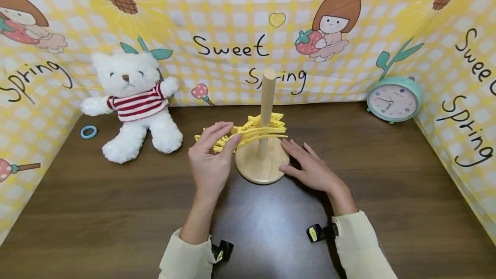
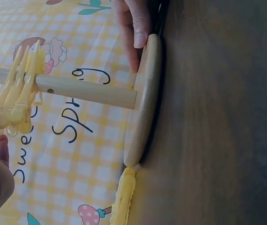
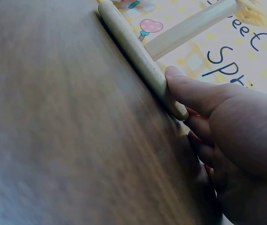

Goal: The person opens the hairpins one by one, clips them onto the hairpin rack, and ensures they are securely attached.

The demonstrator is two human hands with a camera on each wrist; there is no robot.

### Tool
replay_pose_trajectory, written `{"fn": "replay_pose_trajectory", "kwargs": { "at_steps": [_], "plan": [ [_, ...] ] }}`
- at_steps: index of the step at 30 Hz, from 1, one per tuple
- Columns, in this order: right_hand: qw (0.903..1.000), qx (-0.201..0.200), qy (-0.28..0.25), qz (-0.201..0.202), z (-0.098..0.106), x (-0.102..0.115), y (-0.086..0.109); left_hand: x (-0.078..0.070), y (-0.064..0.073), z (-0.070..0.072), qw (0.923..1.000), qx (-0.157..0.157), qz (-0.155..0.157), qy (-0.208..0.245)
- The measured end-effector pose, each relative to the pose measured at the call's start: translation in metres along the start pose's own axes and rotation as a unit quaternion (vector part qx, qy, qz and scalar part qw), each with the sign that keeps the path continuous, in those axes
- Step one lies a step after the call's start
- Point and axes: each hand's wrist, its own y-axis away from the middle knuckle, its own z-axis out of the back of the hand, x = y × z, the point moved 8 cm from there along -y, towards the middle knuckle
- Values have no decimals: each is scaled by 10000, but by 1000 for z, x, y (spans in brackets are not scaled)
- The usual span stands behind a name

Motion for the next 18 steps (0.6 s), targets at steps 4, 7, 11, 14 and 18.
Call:
{"fn": "replay_pose_trajectory", "kwargs": {
  "at_steps": [4,7,11,14,18],
  "plan": [
    [10000,56,43,-8,0,0,0,-3,-1,0,9999,-6,-98,-128],
    [10000,32,66,-8,2,-2,0,-5,-4,-3,9996,-5,-214,-179],
    [10000,25,34,-3,0,-2,-1,-7,-6,-2,9991,-82,-295,-283],
    [10000,29,5,26,-1,-1,-1,-7,-6,-2,9989,-88,-300,-357],
    [10000,-27,-15,56,0,-1,-1,-7,-5,-6,9985,87,-300,-457]
  ]
}}
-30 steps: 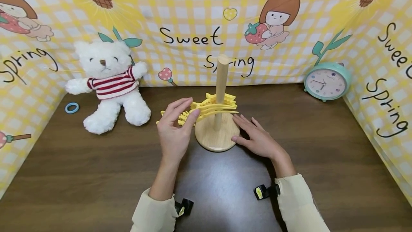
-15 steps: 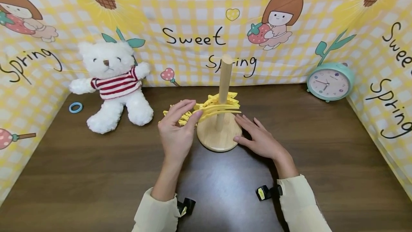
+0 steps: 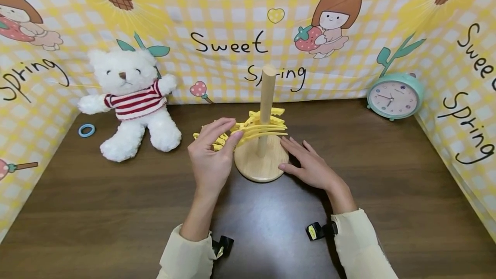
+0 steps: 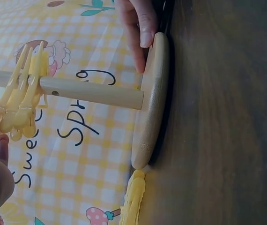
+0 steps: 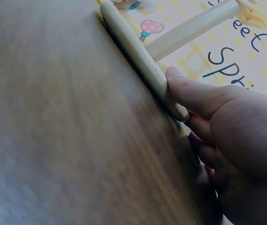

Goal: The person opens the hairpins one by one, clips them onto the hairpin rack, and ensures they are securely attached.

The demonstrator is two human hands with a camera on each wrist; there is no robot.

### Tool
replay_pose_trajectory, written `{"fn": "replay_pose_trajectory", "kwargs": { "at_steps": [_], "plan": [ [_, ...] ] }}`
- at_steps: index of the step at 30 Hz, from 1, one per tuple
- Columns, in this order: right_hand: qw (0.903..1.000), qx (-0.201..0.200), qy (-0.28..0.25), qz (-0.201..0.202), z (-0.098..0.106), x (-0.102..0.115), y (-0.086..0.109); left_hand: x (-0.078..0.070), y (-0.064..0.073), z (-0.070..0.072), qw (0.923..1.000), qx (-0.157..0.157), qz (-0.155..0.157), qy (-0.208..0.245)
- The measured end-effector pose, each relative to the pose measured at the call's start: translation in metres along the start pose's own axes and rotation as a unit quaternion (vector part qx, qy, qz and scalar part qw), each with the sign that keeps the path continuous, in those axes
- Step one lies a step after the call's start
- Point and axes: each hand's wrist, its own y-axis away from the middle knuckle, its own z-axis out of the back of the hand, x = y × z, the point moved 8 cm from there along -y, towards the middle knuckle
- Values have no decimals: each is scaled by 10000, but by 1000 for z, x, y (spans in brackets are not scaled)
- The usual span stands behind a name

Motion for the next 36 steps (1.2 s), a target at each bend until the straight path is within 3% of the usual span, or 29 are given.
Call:
{"fn": "replay_pose_trajectory", "kwargs": {
  "at_steps": [6,18,28,32,36],
  "plan": [
    [10000,16,40,-32,1,0,0,2,2,-4,9996,280,-22,-81],
    [9999,32,10,-115,4,-1,2,3,0,-8,9982,468,54,367],
    [9998,51,-48,-159,1,-1,1,6,-3,4,9981,512,71,340],
    [9999,56,-39,-139,1,0,1,18,-6,17,9971,618,300,317],
    [9999,52,-48,-75,2,1,0,36,-9,33,9930,802,818,287]
  ]
}}
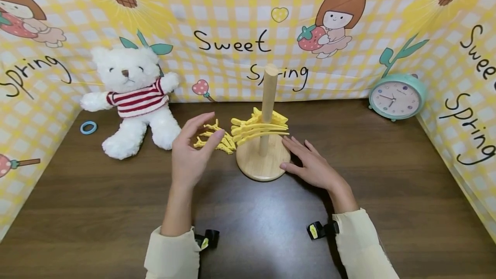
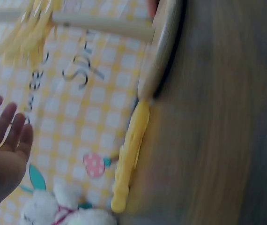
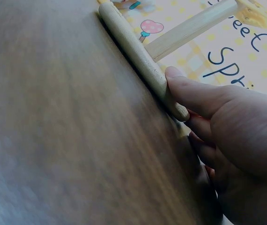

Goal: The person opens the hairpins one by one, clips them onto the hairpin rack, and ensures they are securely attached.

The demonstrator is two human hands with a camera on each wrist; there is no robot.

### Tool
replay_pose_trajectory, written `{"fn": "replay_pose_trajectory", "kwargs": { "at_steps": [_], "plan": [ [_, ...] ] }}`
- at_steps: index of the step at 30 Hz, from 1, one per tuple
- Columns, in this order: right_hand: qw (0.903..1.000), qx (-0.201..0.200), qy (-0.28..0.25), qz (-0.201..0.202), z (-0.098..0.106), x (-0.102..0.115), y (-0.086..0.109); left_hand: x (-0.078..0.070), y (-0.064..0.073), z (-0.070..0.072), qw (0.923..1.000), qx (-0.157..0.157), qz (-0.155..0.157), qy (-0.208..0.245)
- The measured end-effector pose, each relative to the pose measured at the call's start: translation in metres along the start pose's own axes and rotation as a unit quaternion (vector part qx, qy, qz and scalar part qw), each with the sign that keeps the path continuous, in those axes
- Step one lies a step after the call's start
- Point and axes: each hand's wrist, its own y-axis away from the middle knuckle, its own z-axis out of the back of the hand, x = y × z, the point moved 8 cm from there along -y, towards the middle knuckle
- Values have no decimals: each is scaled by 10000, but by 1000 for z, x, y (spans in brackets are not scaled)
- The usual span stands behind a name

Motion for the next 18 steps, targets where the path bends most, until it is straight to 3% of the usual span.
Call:
{"fn": "replay_pose_trajectory", "kwargs": {
  "at_steps": [4,12,18],
  "plan": [
    [10000,15,-6,-78,-3,-1,1,15,1,15,9983,157,555,-102],
    [10000,5,-18,-40,-4,-1,0,41,4,37,9903,215,1273,-515],
    [10000,-28,7,-9,-2,-1,-1,56,6,41,9803,692,1644,-843]
  ]
}}
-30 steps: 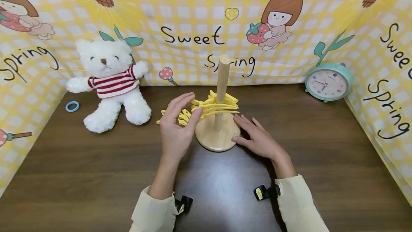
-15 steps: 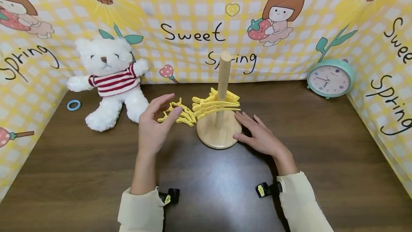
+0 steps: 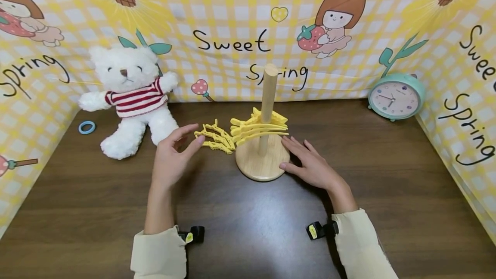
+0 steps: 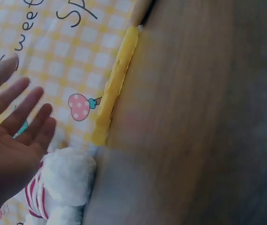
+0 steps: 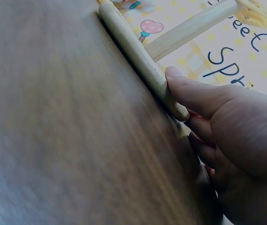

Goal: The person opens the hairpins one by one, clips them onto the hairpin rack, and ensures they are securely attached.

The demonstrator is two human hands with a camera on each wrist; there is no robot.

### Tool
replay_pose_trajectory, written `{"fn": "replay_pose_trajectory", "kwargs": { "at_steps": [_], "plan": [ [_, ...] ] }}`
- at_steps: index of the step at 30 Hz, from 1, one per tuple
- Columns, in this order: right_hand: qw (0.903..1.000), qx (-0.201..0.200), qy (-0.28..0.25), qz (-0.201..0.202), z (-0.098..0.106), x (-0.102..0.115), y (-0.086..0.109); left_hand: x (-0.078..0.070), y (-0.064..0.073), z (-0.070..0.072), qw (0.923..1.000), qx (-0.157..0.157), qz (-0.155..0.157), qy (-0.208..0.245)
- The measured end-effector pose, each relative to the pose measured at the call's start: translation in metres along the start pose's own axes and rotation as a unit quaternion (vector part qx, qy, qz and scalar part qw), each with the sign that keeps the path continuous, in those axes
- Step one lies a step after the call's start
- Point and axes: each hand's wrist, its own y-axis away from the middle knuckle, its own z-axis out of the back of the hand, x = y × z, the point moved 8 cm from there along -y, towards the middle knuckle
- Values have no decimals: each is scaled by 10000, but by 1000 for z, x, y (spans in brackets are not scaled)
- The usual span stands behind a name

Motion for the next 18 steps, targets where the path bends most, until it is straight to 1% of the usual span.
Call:
{"fn": "replay_pose_trajectory", "kwargs": {
  "at_steps": [5,8,13,18],
  "plan": [
    [10000,32,7,-50,0,-2,2,17,-3,-3,9972,454,396,-437],
    [10000,28,8,-77,2,-3,2,27,-7,-6,9953,692,510,-440],
    [10000,-28,48,-51,5,-3,1,40,-14,-5,9943,815,552,-401],
    [10000,72,18,-43,1,-1,-1,47,-11,-6,9898,1058,711,-642]
  ]
}}
